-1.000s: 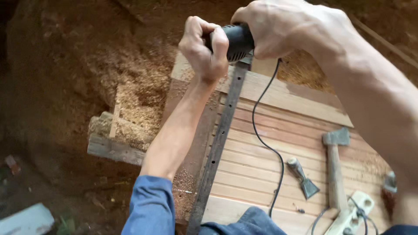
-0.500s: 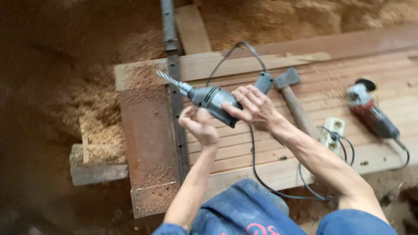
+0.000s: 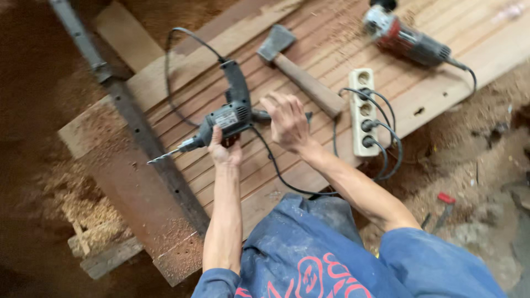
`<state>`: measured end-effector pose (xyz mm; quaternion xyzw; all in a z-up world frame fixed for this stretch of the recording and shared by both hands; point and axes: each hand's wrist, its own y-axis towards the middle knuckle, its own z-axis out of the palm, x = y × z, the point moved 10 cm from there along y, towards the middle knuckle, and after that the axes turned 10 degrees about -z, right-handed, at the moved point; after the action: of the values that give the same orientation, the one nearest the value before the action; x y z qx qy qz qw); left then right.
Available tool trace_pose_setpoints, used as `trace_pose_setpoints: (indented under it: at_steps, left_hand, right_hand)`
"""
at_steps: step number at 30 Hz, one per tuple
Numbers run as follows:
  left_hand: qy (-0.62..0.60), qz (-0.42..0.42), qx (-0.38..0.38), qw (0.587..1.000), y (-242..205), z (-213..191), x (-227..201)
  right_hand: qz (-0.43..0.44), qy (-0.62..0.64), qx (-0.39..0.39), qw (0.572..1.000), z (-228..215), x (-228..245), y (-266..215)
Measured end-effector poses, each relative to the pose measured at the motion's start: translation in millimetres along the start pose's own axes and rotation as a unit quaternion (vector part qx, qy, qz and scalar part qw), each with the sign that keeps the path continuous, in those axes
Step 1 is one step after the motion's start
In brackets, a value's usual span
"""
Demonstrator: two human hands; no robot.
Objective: The person drills holes into a wooden plank using a power drill, then uses a small axe to hammer wooden dowels into the drilled holes. The person also uses a chisel to clear debris from the holes.
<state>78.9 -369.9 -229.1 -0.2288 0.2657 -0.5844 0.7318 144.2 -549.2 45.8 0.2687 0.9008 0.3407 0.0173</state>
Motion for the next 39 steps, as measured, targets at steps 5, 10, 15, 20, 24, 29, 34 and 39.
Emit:
trace_pose_setpoints:
  at_steps: [5, 10, 15, 20, 24, 29, 34, 39]
  left_hand:
    - [-0.016, -0.018, -0.015, 1.0, 10, -13, 1]
    - [0.011, -0.011, -0.015, 1.0, 16, -29, -5]
    - [-0.017, -0.016, -0.008, 1.0, 14, -38, -2]
    - [-0.041, 0.015, 0.018, 0.999, 8, -37, 9]
    - [-0.029, 0.025, 0.057, 0.998, 18, -33, 7]
    - [-0.012, 0.001, -0.036, 0.999, 43, -58, 5]
    - [0.028, -0.022, -0.044, 0.998, 40, -62, -2]
    - [0.084, -0.059, -0.084, 0.991, 35, -54, -3]
  right_hand:
    - [0.102, -0.014, -0.067, 0.992, -81, -41, -71]
    - [0.249, -0.118, 0.011, 0.961, -141, -115, -144]
    - [0.275, -0.164, 0.091, 0.943, -155, -128, -146]
    - [0.205, -0.167, 0.139, 0.954, -132, -94, -127]
    - [0.234, -0.07, 0.219, 0.945, -107, -80, -164]
    - [0.202, -0.02, 0.317, 0.926, -79, -37, -218]
    - [0.258, -0.105, 0.26, 0.924, -100, -36, -239]
    - [0.233, -0.096, 0.12, 0.96, -143, -23, -226]
